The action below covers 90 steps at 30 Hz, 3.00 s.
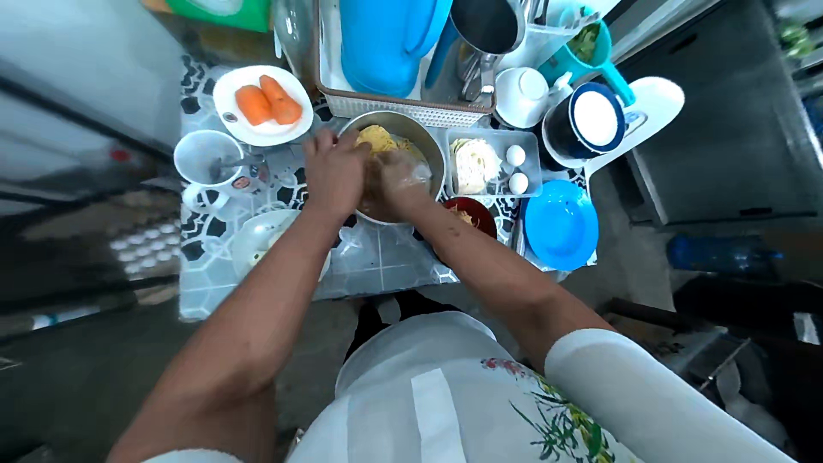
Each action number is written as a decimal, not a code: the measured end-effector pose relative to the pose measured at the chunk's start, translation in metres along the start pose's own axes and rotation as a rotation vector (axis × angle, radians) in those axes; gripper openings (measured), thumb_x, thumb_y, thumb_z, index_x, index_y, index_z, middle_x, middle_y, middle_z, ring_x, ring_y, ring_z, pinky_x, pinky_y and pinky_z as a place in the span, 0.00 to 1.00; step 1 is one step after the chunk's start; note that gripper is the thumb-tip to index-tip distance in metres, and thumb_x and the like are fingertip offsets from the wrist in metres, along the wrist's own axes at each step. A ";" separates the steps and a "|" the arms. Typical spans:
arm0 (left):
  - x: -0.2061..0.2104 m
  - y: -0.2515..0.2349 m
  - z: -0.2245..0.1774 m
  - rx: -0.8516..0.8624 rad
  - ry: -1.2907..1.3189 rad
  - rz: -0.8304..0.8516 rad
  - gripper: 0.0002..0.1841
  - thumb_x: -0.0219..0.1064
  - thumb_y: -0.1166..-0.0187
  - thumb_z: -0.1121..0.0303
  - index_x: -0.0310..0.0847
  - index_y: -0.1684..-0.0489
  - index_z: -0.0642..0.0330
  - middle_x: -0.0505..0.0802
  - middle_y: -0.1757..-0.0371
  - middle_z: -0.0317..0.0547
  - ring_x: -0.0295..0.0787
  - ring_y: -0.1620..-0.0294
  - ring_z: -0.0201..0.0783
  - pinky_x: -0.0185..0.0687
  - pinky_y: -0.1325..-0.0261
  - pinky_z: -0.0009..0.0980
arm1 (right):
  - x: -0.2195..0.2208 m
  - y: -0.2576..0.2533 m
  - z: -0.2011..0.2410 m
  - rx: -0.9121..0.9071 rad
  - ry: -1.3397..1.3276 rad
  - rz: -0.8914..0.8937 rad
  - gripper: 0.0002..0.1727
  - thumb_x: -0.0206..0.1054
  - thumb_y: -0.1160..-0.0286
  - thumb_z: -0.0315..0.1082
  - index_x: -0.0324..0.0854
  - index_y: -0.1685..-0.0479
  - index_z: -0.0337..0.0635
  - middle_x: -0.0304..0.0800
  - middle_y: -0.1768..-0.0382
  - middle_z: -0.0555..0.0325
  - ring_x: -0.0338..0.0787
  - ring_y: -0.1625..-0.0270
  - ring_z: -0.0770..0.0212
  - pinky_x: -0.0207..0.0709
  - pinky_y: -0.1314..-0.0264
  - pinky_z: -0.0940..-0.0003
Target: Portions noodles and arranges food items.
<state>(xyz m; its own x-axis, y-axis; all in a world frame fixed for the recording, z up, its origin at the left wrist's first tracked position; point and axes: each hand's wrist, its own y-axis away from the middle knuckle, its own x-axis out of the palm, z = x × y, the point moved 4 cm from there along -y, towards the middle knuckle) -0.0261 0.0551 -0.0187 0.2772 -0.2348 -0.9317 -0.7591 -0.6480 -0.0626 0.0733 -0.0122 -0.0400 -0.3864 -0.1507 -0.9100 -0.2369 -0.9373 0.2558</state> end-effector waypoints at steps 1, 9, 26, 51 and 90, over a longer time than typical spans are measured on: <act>0.005 -0.010 0.002 0.006 -0.064 0.048 0.15 0.62 0.17 0.73 0.88 0.36 0.57 0.85 0.27 0.58 0.74 0.25 0.71 0.62 0.27 0.71 | 0.006 0.001 0.004 -0.016 0.076 0.014 0.25 0.68 0.23 0.27 0.78 0.26 0.33 0.77 0.25 0.32 0.79 0.24 0.33 0.75 0.24 0.38; 0.016 -0.029 0.005 -0.100 -0.266 0.230 0.22 0.69 0.18 0.57 0.84 0.30 0.59 0.89 0.30 0.56 0.72 0.21 0.68 0.59 0.24 0.70 | 0.010 0.017 0.004 0.032 0.189 0.303 0.15 0.61 0.19 0.24 0.82 0.38 0.27 0.80 0.31 0.30 0.84 0.30 0.32 0.80 0.35 0.36; 0.012 -0.050 0.000 0.175 -0.215 0.268 0.20 0.73 0.26 0.76 0.90 0.37 0.45 0.88 0.30 0.51 0.71 0.21 0.66 0.50 0.20 0.75 | 0.014 -0.002 -0.015 0.112 0.141 0.233 0.24 0.71 0.23 0.33 0.79 0.31 0.27 0.72 0.23 0.26 0.77 0.23 0.28 0.75 0.29 0.31; 0.014 -0.071 -0.007 0.109 -0.406 0.330 0.09 0.74 0.23 0.64 0.93 0.53 0.57 0.90 0.35 0.53 0.71 0.21 0.65 0.52 0.18 0.70 | 0.010 0.012 0.000 -0.008 0.027 0.456 0.20 0.66 0.19 0.30 0.79 0.31 0.30 0.80 0.28 0.31 0.81 0.27 0.31 0.75 0.32 0.28; 0.026 -0.062 -0.017 -0.002 -0.381 0.315 0.22 0.79 0.29 0.56 0.89 0.54 0.71 0.86 0.33 0.68 0.71 0.21 0.69 0.55 0.21 0.72 | 0.013 0.003 -0.012 -0.148 0.123 0.568 0.23 0.65 0.15 0.38 0.79 0.25 0.40 0.81 0.26 0.35 0.78 0.23 0.31 0.68 0.27 0.25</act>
<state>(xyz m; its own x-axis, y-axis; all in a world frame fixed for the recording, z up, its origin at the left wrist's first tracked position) 0.0385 0.0770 -0.0330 -0.2009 -0.1375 -0.9699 -0.7699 -0.5900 0.2431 0.0786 -0.0210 -0.0549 -0.3083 -0.6682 -0.6771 0.1072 -0.7316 0.6733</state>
